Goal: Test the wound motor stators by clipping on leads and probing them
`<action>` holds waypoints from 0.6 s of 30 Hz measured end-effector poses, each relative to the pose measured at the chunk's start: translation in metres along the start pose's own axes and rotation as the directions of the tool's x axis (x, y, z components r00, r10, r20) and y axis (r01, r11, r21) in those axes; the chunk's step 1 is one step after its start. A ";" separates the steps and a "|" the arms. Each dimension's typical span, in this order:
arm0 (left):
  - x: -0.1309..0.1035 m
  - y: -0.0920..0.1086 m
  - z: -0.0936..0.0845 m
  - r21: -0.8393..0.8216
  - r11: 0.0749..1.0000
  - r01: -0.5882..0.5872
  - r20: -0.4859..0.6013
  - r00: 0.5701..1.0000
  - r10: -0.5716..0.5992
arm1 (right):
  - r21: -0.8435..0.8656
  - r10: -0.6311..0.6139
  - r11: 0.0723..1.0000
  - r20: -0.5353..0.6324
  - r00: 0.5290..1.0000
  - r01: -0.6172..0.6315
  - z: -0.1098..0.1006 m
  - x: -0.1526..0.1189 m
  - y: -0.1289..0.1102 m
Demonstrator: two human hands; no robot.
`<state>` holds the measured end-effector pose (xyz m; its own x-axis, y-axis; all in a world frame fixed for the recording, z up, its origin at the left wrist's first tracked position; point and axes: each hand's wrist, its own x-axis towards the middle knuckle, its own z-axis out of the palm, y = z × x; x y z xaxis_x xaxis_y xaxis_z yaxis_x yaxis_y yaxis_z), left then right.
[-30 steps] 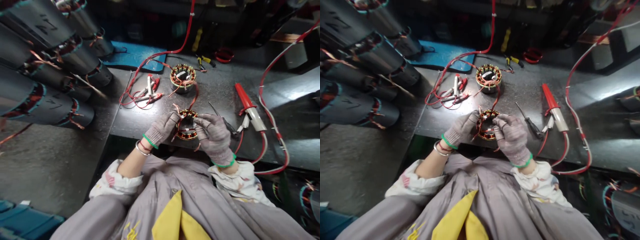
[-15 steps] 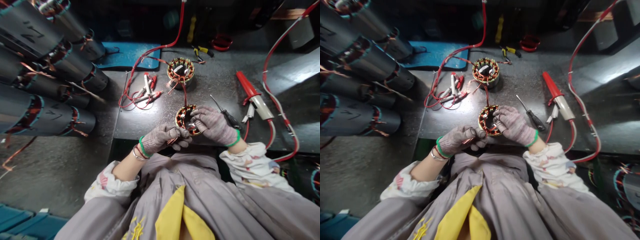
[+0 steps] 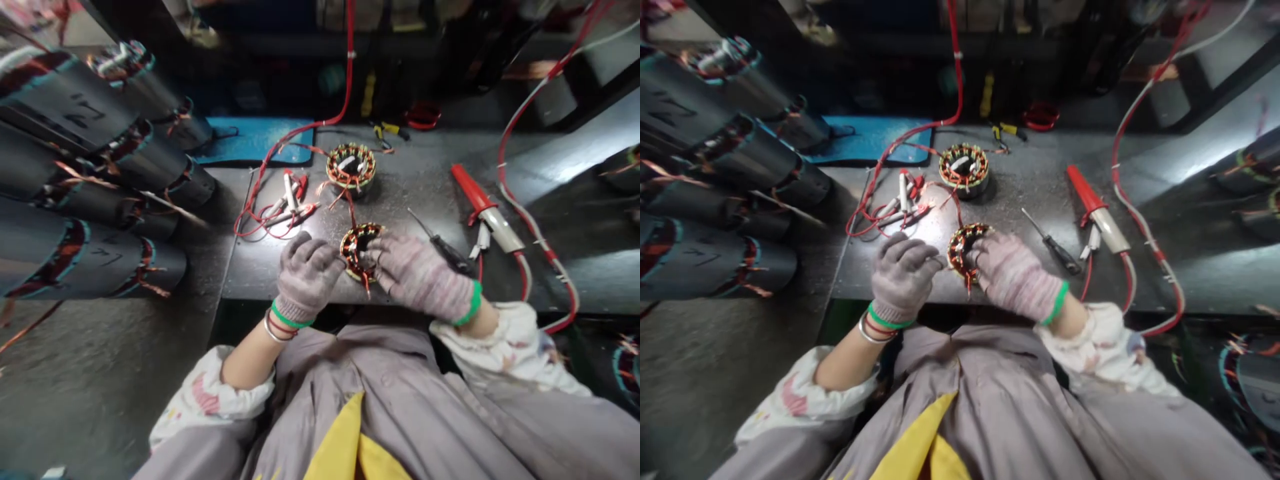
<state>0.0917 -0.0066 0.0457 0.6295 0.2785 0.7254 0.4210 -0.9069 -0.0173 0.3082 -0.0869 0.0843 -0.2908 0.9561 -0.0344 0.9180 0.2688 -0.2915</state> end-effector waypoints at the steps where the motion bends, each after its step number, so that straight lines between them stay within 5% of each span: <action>1: 0.003 0.002 0.004 -0.038 0.999 0.025 -0.099 0.995 -0.029 | -0.013 0.037 0.999 0.043 0.998 -0.036 0.001 -0.003 -0.010; 3: 0.007 0.008 0.013 -0.129 0.964 0.231 -0.208 0.945 -0.254 | -0.053 0.131 0.991 0.111 0.985 -0.125 0.007 -0.003 -0.024; 4: 0.009 0.012 0.016 -0.212 0.896 0.391 -0.191 0.882 -0.431 | -0.080 0.182 0.982 0.145 0.973 -0.172 0.011 -0.001 -0.027; 5: 0.010 0.017 0.018 -0.324 0.775 0.543 -0.103 0.794 -0.600 | -0.109 0.224 0.972 0.176 0.958 -0.208 0.015 0.003 -0.028; 7: 0.011 0.026 0.017 -0.533 0.386 0.753 0.287 0.590 -0.755 | -0.159 0.273 0.958 0.236 0.933 -0.240 0.022 0.013 -0.027; 8: 0.011 0.030 0.015 -0.578 0.145 0.803 0.516 0.498 -0.697 | -0.174 0.279 0.955 0.254 0.926 -0.240 0.025 0.017 -0.025; 10: 0.011 0.037 0.007 -0.538 -0.311 0.783 0.817 0.395 -0.419 | -0.182 0.265 0.958 0.249 0.932 -0.223 0.031 0.022 -0.022; 12: 0.009 0.039 -0.004 -0.406 -0.611 0.680 0.910 0.362 -0.202 | -0.181 0.248 0.961 0.219 0.944 -0.210 0.035 0.021 -0.020; 13: 0.007 0.038 -0.010 -0.360 -0.678 0.641 0.921 0.360 -0.149 | -0.178 0.238 0.963 0.201 0.950 -0.204 0.036 0.019 -0.020; 15: 0.000 0.030 -0.021 -0.338 -0.640 0.690 0.932 0.340 -0.125 | -0.168 0.231 0.965 0.169 0.958 -0.203 0.037 0.014 -0.020; 16: -0.004 0.025 -0.025 -0.369 -0.523 0.769 0.929 0.331 -0.169 | -0.155 0.226 0.967 0.155 0.962 -0.202 0.036 0.011 -0.020; 18: -0.013 0.015 -0.028 -0.403 -0.072 0.912 0.873 0.360 -0.329 | -0.126 0.205 0.974 0.130 0.970 -0.189 0.035 0.006 -0.020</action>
<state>0.0717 -0.0328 0.0551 0.6580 0.6749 -0.3341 0.2808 0.1917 0.9404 0.2784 -0.0910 0.0561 -0.1289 0.9675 -0.2174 0.9829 0.0955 -0.1574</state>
